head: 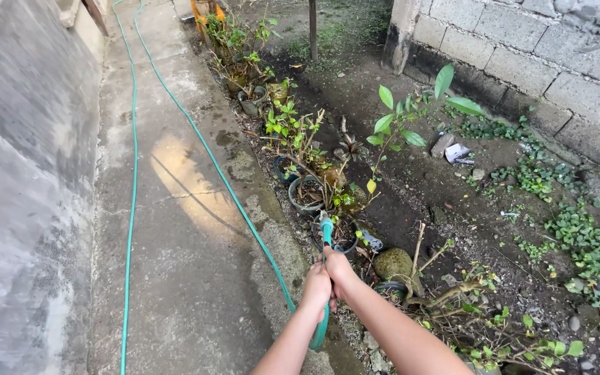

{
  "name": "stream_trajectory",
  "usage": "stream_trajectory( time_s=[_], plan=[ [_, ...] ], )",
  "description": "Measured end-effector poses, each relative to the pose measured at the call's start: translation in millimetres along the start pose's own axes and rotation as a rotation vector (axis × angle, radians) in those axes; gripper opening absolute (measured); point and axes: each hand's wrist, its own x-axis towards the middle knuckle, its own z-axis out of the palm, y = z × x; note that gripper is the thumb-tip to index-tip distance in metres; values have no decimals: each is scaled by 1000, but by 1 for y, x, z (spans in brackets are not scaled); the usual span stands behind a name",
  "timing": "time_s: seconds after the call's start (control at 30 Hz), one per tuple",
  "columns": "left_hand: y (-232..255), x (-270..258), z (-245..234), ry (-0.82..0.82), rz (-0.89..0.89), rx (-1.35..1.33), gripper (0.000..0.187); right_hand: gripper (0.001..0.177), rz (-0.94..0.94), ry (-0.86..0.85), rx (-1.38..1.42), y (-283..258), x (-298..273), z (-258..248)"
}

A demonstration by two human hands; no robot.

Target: Watering various potted and ground plants in a garden using a garden hose.

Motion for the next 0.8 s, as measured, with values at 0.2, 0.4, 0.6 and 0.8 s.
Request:
stream_trajectory(
  time_s=[0.2, 0.4, 0.6, 0.8],
  plan=[
    [13, 59, -1, 56, 179, -110, 39, 41, -65, 18, -37, -41, 34, 22],
    [45, 84, -8, 45, 334, -143, 43, 45, -129, 60, -30, -88, 47, 44],
    [88, 82, -15, 31, 364, -127, 42, 47, -191, 187, -202, -131, 37, 50],
    [131, 80, -4, 10, 396, -110, 42, 42, -275, 170, -48, -182, 14, 45]
  ],
)
